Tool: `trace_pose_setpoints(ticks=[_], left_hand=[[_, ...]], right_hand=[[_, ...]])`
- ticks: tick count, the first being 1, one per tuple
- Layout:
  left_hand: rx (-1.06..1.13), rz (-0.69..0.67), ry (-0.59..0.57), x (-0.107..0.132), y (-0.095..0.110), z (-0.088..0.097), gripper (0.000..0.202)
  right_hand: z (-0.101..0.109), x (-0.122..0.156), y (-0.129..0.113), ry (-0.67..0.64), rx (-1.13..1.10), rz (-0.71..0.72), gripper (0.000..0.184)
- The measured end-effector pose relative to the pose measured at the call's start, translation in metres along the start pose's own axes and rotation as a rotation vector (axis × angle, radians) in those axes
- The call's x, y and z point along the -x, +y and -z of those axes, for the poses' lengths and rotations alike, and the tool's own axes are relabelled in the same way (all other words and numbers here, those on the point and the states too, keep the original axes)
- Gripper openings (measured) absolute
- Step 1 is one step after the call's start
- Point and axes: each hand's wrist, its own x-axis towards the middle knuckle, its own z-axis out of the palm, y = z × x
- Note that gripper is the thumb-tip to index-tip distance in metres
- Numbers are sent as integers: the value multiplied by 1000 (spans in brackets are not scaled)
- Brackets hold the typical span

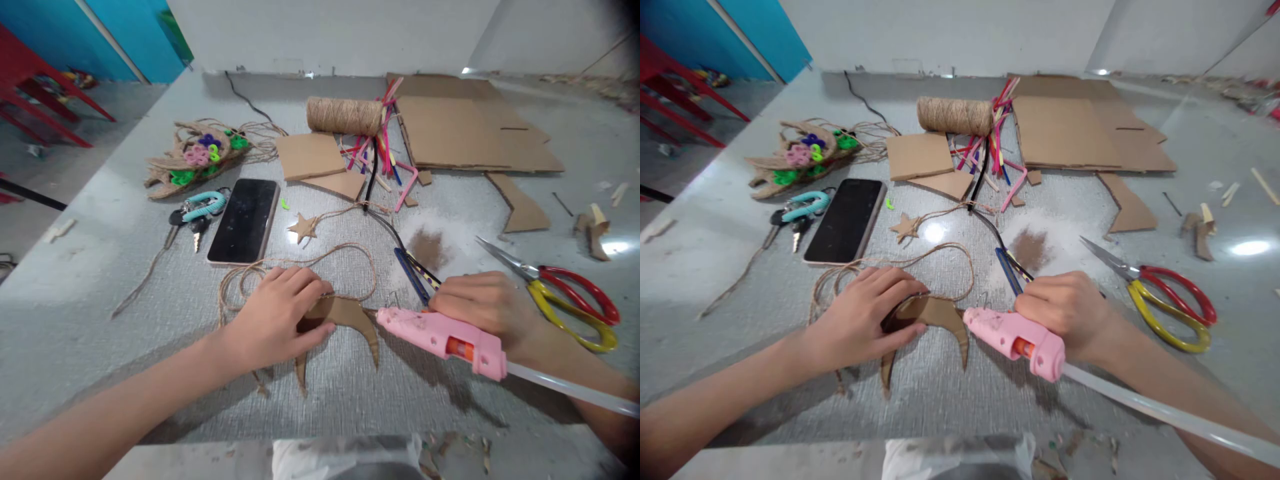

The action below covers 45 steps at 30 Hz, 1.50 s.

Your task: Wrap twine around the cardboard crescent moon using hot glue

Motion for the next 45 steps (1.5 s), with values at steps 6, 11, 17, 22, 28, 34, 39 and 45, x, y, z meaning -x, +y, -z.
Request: trace_pose_setpoints(ticks=[6,11,17,22,28,34,39,45], left_hand=[[3,-1,-6,2,0,0,32],[7,6,-16,2,0,0,31],[1,6,-15,1,0,0,30],[4,4,-19,0,0,-1,31],[13,9,-19,1,0,-1,31],[13,8,-19,2,1,0,31],[18,5,-14,1,0,-1,31],[16,13,-21,0,1,0,31]], right_hand=[[-3,2,1,-9,-19,0,37],[0,-1,0,-6,7,4,38],[4,-2,-1,6,16,4,37],[3,2,2,-41,13,15,36],[3,2,2,-27,8,19,36],[4,2,3,-40,3,35,34],[4,5,5,-70,-16,42,33],[4,4,4,-62,-15,61,33]])
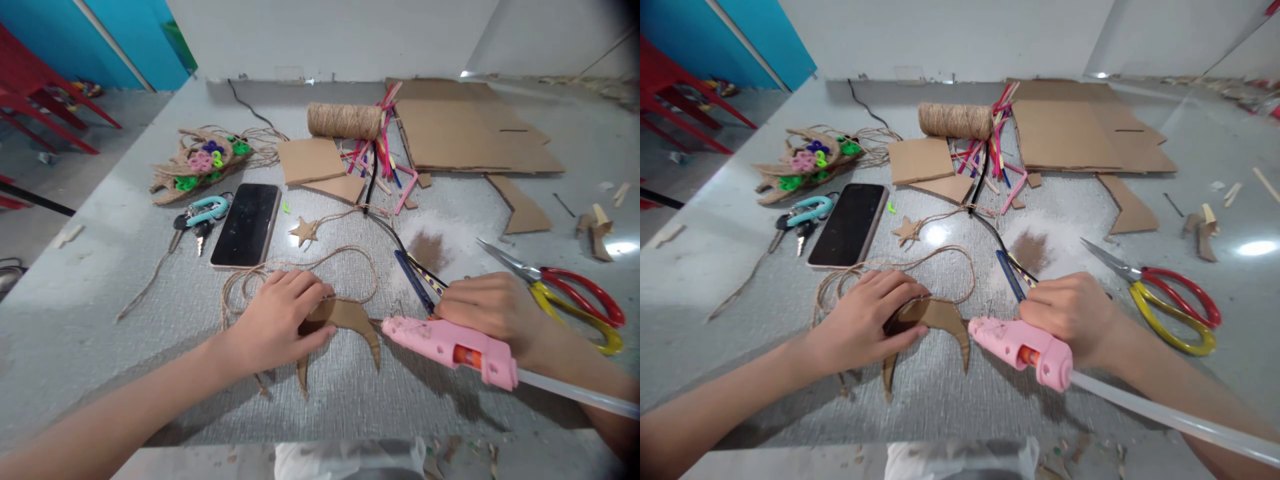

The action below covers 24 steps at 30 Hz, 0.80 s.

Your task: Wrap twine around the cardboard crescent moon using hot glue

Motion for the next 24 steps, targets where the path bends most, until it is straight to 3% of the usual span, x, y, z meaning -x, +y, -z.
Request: trace_pose_setpoints(ticks=[13,24], left_hand=[[3,11,-19,1,0,0,31],[-5,7,-7,0,1,1,31]], right_hand=[[-8,10,-3,33,-8,-52,27],[6,-2,-3,-12,12,1,27]])
